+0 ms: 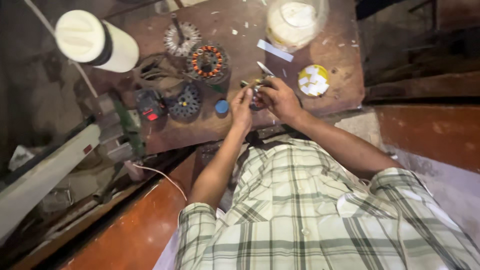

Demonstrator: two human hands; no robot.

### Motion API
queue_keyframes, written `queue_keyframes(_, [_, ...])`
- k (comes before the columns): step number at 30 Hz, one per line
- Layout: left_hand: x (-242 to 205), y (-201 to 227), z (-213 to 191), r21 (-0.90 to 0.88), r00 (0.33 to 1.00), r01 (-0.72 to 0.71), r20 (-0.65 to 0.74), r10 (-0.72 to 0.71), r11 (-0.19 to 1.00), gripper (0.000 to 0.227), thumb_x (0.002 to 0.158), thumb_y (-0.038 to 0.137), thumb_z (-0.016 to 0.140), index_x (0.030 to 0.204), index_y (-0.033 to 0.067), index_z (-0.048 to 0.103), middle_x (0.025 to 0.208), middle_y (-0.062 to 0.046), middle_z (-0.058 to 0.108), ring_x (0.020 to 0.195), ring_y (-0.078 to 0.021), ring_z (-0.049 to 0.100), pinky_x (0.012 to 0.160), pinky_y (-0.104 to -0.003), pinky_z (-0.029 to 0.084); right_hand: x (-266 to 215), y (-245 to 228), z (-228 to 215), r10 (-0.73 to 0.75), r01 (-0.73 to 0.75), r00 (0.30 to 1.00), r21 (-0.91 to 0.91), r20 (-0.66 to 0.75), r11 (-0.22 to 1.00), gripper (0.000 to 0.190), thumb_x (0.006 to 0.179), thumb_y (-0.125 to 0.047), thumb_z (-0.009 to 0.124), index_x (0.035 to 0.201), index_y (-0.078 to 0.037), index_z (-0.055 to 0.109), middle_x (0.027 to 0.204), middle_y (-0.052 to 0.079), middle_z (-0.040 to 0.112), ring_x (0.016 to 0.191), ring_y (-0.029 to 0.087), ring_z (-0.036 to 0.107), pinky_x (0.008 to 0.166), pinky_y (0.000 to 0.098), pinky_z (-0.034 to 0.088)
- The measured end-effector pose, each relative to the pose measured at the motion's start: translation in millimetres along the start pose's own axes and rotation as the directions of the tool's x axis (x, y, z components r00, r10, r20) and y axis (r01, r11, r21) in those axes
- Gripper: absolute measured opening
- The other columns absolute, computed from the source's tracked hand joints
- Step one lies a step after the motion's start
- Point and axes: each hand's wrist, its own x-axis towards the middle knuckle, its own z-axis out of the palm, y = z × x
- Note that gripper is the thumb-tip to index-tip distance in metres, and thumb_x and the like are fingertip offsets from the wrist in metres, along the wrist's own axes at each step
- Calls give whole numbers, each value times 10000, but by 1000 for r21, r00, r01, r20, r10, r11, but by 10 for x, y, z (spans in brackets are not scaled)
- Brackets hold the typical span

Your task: The person cuts small white paper strips with scissors and inserts them into the slots of a motor stator. They rotate the stator to access different slots and continue inserting the paper pieces throughout the clip.

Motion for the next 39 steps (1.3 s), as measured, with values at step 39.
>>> queue_keyframes(39, [5,606,454,88,994,-110,17,109,990,246,979,43,696,1212,-33,706,1099,-93,748,944,-136,709,866,-285,580,-368,605,-409,458,-535,800,117,387,837,713,797,-68,763,1451,-32,480,1249,226,688,1104,289,682,949,416,543])
